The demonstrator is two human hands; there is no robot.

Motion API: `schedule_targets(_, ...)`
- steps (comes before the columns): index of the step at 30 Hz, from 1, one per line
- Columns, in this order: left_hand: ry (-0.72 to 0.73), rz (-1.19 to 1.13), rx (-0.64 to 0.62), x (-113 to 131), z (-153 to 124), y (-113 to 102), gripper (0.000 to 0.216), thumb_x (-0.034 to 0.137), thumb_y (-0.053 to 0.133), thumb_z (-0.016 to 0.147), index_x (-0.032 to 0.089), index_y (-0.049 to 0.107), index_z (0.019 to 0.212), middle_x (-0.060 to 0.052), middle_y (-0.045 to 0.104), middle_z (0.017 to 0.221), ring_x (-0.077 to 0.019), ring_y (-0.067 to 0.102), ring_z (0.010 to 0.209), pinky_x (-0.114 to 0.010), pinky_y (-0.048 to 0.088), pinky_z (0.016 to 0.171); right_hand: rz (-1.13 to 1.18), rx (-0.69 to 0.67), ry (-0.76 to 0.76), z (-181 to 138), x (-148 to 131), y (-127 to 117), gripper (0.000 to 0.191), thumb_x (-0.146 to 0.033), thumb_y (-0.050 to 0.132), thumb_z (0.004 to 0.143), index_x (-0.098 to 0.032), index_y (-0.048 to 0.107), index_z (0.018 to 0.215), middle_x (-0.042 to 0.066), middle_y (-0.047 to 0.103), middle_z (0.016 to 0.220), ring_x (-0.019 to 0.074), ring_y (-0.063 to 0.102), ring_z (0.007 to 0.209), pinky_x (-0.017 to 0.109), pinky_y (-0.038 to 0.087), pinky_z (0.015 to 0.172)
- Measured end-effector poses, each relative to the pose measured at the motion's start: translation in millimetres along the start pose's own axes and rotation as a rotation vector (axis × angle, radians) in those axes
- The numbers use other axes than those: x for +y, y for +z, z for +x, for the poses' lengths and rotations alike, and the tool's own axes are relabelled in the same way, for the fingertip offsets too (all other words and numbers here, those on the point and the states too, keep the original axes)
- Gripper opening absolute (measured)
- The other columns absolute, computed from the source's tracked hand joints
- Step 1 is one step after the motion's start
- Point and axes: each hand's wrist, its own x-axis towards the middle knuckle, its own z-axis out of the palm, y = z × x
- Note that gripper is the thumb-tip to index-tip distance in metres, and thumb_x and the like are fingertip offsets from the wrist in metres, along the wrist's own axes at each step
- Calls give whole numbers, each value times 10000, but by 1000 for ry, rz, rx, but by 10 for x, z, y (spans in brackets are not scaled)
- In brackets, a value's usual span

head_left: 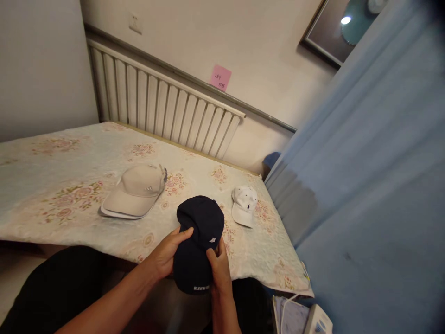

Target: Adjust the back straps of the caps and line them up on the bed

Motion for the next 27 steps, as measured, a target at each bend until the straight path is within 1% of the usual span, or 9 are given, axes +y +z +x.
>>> schedule_targets(2,-11,4,-1,4,-7,4,502,228,690,764,138,553,1238,-161,720,1003,-305,697,869,-446,534,821,1,13,11,-6,11,-2,632,-184,696,677,-175,523,1285,62,622,1261,215,574,1160,316,438,987)
schedule_targets(5,-42,17,-9,21,-24,18,453,232,683,770,121,581,1197,-166,721,995,-306,698,862,-444,533,818,-1,21,15,-15,34,-7,658,-185,691,690,-179,490,1316,58,624,1259,208,578,1154,311,442,984)
schedule_targets(8,-72,19,-39,37,-46,37,383,235,666,786,99,613,1140,-169,725,976,-299,701,838,-438,533,814,2,8,29,-27,46,0,684,-185,675,709,-180,444,1354,57,629,1250,206,580,1150,317,441,986)
schedule_targets(11,-71,20,-28,37,-53,36,348,239,660,790,94,630,1105,-164,731,952,-288,705,809,-423,539,799,4,-3,29,-32,53,12,705,-196,677,709,-182,428,1369,57,648,1220,211,590,1132,331,436,993)
schedule_targets(15,-54,14,-19,21,-32,6,355,237,670,779,101,631,1104,-155,733,946,-286,704,813,-411,542,790,-27,4,4,-11,96,2,678,-215,680,708,-178,461,1349,57,644,1225,213,562,1170,335,405,1025)
schedule_targets(18,-60,9,0,15,-13,-13,371,236,676,769,99,626,1110,-151,736,932,-286,706,786,-417,546,773,-80,-4,2,12,153,-21,688,-221,660,723,-186,431,1371,55,641,1229,215,542,1197,345,390,1041)
schedule_targets(21,-60,15,12,13,-9,-22,376,237,678,767,96,621,1110,-150,736,921,-286,706,771,-425,546,770,-106,-34,-9,20,190,-31,695,-222,643,733,-196,407,1386,60,615,1266,227,541,1197,358,402,1032)
schedule_targets(27,-37,28,18,5,-18,-38,394,241,683,766,110,607,1130,-142,735,912,-284,704,788,-431,540,786,-129,-38,-10,8,169,-11,723,-238,637,739,-199,369,1409,73,574,1320,240,544,1198,368,416,1022)
